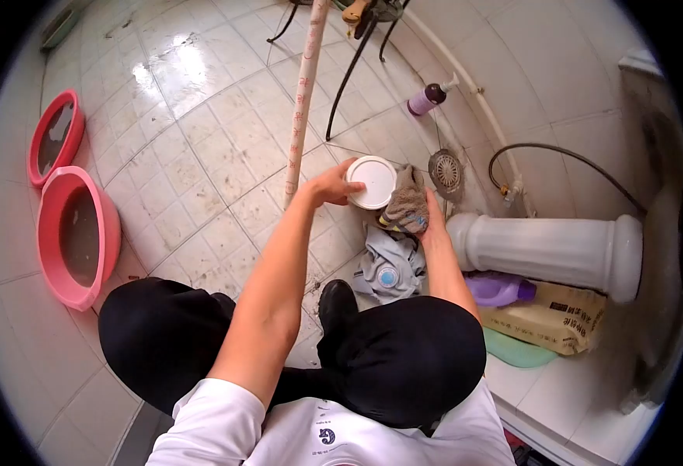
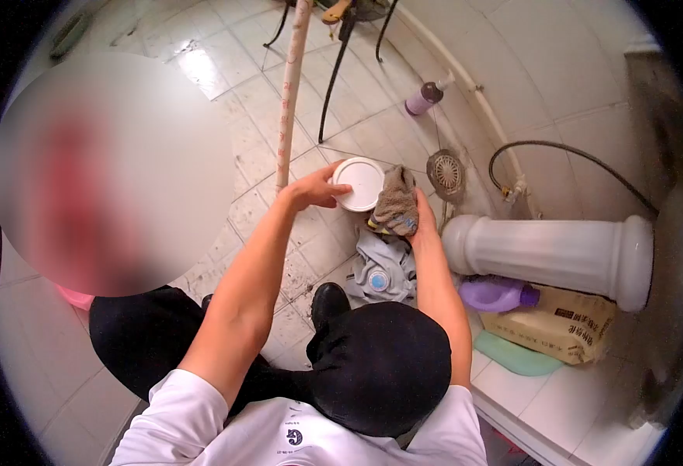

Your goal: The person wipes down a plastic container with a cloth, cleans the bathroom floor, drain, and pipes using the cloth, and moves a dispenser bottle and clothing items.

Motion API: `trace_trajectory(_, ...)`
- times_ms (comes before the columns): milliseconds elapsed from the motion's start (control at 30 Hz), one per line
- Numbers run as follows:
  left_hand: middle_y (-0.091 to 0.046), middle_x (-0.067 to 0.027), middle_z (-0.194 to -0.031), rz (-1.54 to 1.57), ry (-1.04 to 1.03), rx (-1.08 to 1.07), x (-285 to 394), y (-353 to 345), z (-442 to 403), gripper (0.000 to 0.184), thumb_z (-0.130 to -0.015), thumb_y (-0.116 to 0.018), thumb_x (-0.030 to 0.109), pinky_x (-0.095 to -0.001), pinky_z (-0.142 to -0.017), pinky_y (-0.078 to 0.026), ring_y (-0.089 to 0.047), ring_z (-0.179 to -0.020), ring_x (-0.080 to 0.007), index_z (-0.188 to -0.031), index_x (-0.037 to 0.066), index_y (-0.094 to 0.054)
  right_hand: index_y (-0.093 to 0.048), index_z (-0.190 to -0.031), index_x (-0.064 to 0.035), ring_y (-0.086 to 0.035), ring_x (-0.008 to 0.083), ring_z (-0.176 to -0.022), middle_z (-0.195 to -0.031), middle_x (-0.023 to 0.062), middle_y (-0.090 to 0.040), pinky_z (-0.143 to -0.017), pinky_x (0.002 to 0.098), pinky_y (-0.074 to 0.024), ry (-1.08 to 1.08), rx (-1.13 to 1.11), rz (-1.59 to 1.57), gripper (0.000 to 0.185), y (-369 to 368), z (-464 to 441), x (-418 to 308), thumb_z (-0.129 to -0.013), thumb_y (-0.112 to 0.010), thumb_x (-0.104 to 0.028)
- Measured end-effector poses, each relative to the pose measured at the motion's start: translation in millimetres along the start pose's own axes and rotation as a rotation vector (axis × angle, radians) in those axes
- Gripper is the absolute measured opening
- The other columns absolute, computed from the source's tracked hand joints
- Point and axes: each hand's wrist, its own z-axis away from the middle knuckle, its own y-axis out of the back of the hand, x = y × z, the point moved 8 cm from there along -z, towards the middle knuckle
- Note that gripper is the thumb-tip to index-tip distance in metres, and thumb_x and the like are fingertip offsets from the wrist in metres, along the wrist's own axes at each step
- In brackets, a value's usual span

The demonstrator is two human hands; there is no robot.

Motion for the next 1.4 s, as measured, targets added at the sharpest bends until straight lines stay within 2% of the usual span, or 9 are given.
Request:
trace_trajectory(233,-0.058,-0.0055,-0.144,0.076,0.129,-0.126,1,3,30,0.087,-0.097,-0.076,0.021,-0.0458,-0.098,-0.059,-0.06,-0.127,-0.0246,-0.166,0.03,-0.024,-0.066,-0.13,-0.0045,-0.07,0.0227,-0.109,-0.125,0.009,-0.072,-0.094,0.0386,-0.0575,-0.041,-0.089,-0.024,0.045,-4,7,15,-0.103,-0.059,-0.039)
trace_trajectory(333,-0.054,-0.0111,-0.15,0.086,0.085,-0.134,-3,2,33,0.088,-0.098,-0.075,0.029,-0.0487,-0.097,-0.059,-0.06,-0.128,-0.0275,-0.167,0.029,-0.021,-0.064,-0.136,-0.0036,-0.068,0.0204,-0.111,-0.128,0.008,-0.07,-0.095,0.0357,-0.0559,0.045,-0.059,0.105,0.046,-4,6,19,-0.101,-0.063,-0.034)
trace_trajectory(533,-0.027,-0.0152,-0.17,0.21,0.095,0.054,18,0,48,0.107,-0.091,-0.077,0.056,-0.0566,-0.115,-0.041,-0.038,-0.15,-0.0303,-0.168,0.014,-0.016,-0.06,-0.142,-0.0023,-0.065,0.0178,-0.115,-0.129,0.0087,-0.068,-0.099,0.0329,-0.0535,0.252,-0.102,0.201,0.046,-28,35,6,-0.1,-0.065,-0.022)
trace_trajectory(633,-0.04,-0.016,-0.163,0.146,-0.1,0.121,34,10,50,0.107,-0.089,-0.081,0.052,-0.0518,-0.118,-0.038,-0.045,-0.145,-0.0301,-0.166,0.009,-0.022,-0.06,-0.142,-0.0016,-0.064,0.0174,-0.116,-0.129,0.0082,-0.068,-0.1,0.0327,-0.0533,0.281,-0.159,0.09,0.044,-31,44,5,-0.101,-0.063,-0.02)
trace_trajectory(833,-0.051,-0.0082,-0.158,0.079,-0.307,0.036,73,5,56,0.091,-0.091,-0.083,0.033,-0.0363,-0.124,-0.028,-0.043,-0.146,-0.0205,-0.162,0.003,-0.035,-0.06,-0.141,-0.0008,-0.066,0.0166,-0.112,-0.126,0.0076,-0.069,-0.097,0.0318,-0.055,0.305,-0.182,0.008,0.044,-36,48,18,-0.101,-0.064,-0.02)
trace_trajectory(1067,-0.054,-0.0099,-0.154,-0.11,-0.412,0.154,63,19,49,0.083,-0.094,-0.081,0.025,-0.0356,-0.12,-0.033,-0.05,-0.14,-0.0209,-0.16,0.002,-0.038,-0.061,-0.138,0.0003,-0.069,0.015,-0.1,-0.115,0.0085,-0.072,-0.09,0.03,-0.0574,0.231,-0.167,0.135,0.046,-29,40,53,-0.097,-0.07,-0.018)
trace_trajectory(1167,-0.057,-0.015,-0.15,-0.205,-0.246,0.148,48,18,39,0.08,-0.093,-0.082,0.025,-0.0362,-0.115,-0.04,-0.053,-0.136,-0.0227,-0.157,0.001,-0.041,-0.061,-0.139,0.0014,-0.069,0.016,-0.099,-0.116,0.0098,-0.072,-0.088,0.0298,-0.0568,0.213,-0.121,0.23,0.051,-25,37,58,-0.095,-0.074,-0.022)
trace_trajectory(1300,-0.065,-0.0182,-0.137,-0.29,-0.231,0.227,33,20,27,0.078,-0.091,-0.083,0.028,-0.0386,-0.105,-0.051,-0.063,-0.125,-0.0265,-0.152,-0.003,-0.047,-0.061,-0.138,0.0017,-0.069,0.0167,-0.098,-0.116,0.0101,-0.072,-0.087,0.0297,-0.0556,0.297,-0.015,0.488,0.057,-18,34,44,-0.092,-0.076,-0.027)
trace_trajectory(1400,-0.071,-0.0189,-0.126,-0.386,-0.215,0.348,36,26,13,0.077,-0.09,-0.084,0.034,-0.0387,-0.098,-0.054,-0.069,-0.114,-0.0263,-0.149,-0.002,-0.051,-0.063,-0.135,-0.0004,-0.067,0.0157,-0.102,-0.116,0.0091,-0.071,-0.09,0.0296,-0.0545,0.303,0.114,0.379,0.049,-9,42,17,-0.093,-0.074,-0.024)
